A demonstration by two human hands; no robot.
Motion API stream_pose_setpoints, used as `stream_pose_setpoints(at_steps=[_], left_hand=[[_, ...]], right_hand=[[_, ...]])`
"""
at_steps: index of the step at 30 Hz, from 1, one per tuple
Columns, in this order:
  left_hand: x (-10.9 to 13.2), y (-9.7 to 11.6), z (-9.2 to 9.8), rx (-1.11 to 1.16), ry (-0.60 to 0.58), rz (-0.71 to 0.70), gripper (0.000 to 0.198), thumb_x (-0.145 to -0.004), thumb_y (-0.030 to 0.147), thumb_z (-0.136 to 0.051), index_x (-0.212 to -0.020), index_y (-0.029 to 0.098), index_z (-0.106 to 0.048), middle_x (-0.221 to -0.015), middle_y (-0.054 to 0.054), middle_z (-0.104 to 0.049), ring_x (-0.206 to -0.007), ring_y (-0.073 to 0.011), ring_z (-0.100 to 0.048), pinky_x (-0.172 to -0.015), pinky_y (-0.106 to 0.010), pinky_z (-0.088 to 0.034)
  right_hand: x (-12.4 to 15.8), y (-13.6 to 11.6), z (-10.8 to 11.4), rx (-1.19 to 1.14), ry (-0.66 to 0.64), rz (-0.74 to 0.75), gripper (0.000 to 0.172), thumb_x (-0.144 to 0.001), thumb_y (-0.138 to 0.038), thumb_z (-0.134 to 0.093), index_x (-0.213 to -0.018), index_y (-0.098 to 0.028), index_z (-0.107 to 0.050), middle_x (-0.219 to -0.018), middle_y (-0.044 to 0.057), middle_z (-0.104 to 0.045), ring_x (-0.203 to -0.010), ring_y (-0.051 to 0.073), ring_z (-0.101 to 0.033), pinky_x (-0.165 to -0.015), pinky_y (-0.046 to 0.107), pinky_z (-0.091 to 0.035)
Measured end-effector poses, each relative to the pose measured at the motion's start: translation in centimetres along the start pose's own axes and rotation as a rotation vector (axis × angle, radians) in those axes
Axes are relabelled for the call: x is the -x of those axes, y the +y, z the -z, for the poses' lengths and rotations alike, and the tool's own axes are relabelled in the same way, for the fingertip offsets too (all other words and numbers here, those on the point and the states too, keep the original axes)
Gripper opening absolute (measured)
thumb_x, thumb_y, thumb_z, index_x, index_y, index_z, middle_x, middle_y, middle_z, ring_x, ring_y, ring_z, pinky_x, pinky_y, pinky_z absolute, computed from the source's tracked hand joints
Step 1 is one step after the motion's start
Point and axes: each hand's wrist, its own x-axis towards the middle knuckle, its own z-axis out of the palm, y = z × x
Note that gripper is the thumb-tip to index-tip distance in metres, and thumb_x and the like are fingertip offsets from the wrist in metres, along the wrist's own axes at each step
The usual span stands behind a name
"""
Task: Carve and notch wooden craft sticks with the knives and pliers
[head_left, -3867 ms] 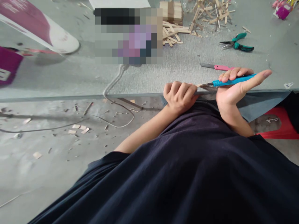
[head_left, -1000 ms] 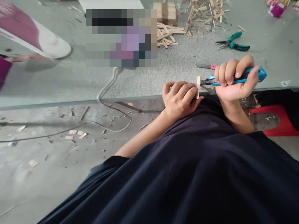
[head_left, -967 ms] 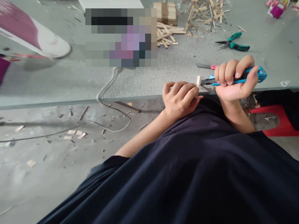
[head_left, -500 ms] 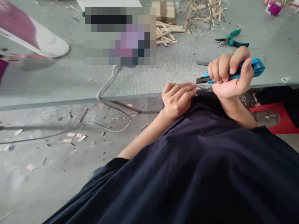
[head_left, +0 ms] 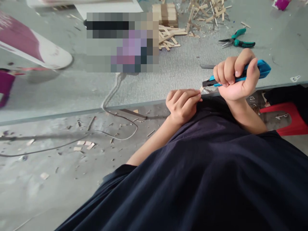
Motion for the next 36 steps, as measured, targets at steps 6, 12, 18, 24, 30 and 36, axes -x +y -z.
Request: stream_pose_setpoints(at_steps=[6,12,18,24,30,36], left_hand=[[-0.4,0.1,0.2,-0.035,-0.039,-0.018,0.009,-0.115,0.031,-0.073,-0.108,0.031,-0.079,-0.099,0.001,-0.092,-0.087,-0.0207,-0.086,-0.076,-0.041,-0.052],[-1.1,0.4,0.2,0.048,0.047,-0.030,0.009,-0.110,0.022,-0.080,-0.111,0.030,-0.076,-0.100,0.002,-0.092,-0.087,-0.0187,-0.086,-0.075,-0.038,-0.051],[-0.2,0.1,0.2,0.031,-0.073,0.039,0.006,-0.114,0.030,-0.075,-0.110,0.032,-0.079,-0.104,0.000,-0.092,-0.092,-0.0217,-0.086,-0.080,-0.042,-0.052],[-0.4,0.2,0.1,0.061,-0.008,0.024,0.004,-0.113,0.029,-0.075,-0.112,0.033,-0.078,-0.101,0.000,-0.091,-0.090,-0.0222,-0.086,-0.079,-0.042,-0.052],[0.1,-0.1,0.0,-0.017,-0.053,0.041,0.015,-0.116,0.036,-0.070,-0.105,0.033,-0.081,-0.099,0.000,-0.092,-0.088,-0.0225,-0.086,-0.079,-0.044,-0.054],[0.3,-0.2,0.1,0.017,-0.064,0.052,0.011,-0.113,0.034,-0.074,-0.106,0.033,-0.081,-0.101,0.000,-0.092,-0.089,-0.0216,-0.085,-0.080,-0.043,-0.052]], right_hand=[[0.2,-0.2,0.1,-0.021,-0.007,0.004,0.085,-0.104,-0.100,-0.031,-0.066,-0.025,-0.026,-0.046,-0.010,-0.012,-0.034,0.007,-0.008,-0.037,0.023,-0.023],[0.0,-0.7,0.0,0.067,-0.003,-0.075,0.085,-0.102,-0.102,-0.034,-0.067,-0.026,-0.022,-0.045,-0.010,-0.011,-0.035,0.009,-0.009,-0.038,0.025,-0.023],[-1.1,-1.7,-1.9,0.101,-0.180,-0.238,0.085,-0.101,-0.094,-0.058,-0.066,-0.026,-0.019,-0.047,-0.011,-0.014,-0.037,0.009,-0.012,-0.043,0.029,-0.017],[-1.2,-1.6,-3.3,0.147,-0.125,-0.257,0.083,-0.096,-0.100,-0.057,-0.066,-0.030,-0.023,-0.049,-0.011,-0.013,-0.039,0.010,-0.012,-0.044,0.034,-0.013],[-0.9,-1.3,-3.3,0.073,-0.135,-0.255,0.076,-0.106,-0.085,-0.060,-0.067,-0.030,-0.026,-0.051,-0.011,-0.014,-0.040,0.011,-0.011,-0.045,0.035,-0.010],[-1.4,-0.5,-2.6,0.156,0.075,-0.315,0.085,-0.094,-0.106,-0.048,-0.073,-0.030,-0.017,-0.054,-0.010,-0.015,-0.045,0.012,-0.009,-0.047,0.036,-0.013]])
